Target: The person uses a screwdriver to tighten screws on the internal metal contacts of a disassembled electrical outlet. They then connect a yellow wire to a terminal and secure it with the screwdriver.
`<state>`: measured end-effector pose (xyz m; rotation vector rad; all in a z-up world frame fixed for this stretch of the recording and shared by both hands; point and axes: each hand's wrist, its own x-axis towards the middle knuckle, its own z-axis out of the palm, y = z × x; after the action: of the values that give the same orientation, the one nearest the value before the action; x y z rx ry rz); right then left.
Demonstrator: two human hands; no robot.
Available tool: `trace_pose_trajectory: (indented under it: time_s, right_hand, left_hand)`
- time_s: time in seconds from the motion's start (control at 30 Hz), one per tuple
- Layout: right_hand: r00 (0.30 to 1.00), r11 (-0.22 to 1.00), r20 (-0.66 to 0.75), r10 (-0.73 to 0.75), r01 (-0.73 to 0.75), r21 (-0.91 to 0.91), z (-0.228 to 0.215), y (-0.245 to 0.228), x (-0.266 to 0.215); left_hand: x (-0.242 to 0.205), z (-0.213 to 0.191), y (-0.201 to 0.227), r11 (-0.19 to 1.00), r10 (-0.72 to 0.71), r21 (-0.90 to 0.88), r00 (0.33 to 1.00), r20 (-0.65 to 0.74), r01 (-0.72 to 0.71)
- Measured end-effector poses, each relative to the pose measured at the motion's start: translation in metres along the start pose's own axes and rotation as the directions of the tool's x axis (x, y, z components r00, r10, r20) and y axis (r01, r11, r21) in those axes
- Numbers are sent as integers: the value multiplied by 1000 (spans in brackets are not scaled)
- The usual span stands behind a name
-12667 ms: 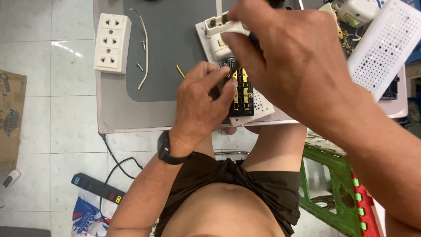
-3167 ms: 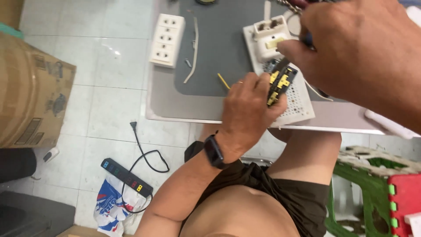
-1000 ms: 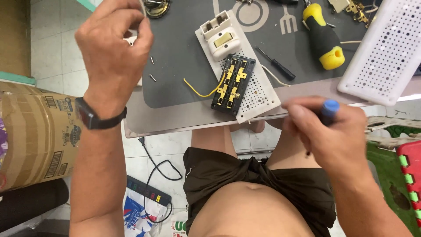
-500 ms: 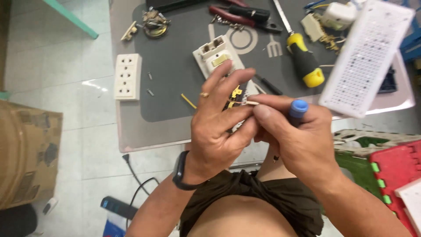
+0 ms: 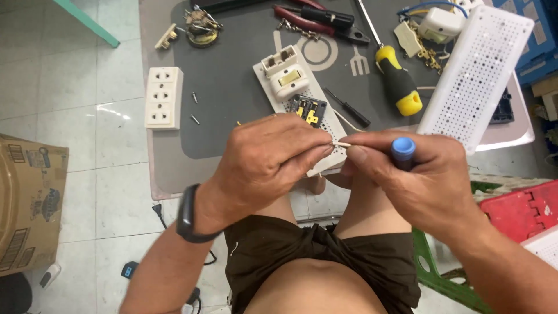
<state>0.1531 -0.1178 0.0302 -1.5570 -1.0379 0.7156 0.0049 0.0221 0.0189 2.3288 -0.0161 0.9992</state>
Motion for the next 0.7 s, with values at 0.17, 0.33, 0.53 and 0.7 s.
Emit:
trace_pose_trajectory:
  time_s: [0.17,0.33,0.53,0.7]
  right_hand:
    - [967,891,129,221,-147,-430,-20,-4,16]
    - [865,698,106,490,-317,-642,-9,-27,36]
    - [908,716,407,-102,351,-603,-11,25,32]
    - [916,641,394,-77,348,-684,-4,39,36]
  left_hand:
    - [3,-11,-2,951,-210,-150,922,325,270]
    - [2,-3,-2,429,-856,11,403,322,903]
    - [-13,6,-7,329,-873,0,304,380,944]
    - [-30,21,-7,714,-697,208,706,123,669]
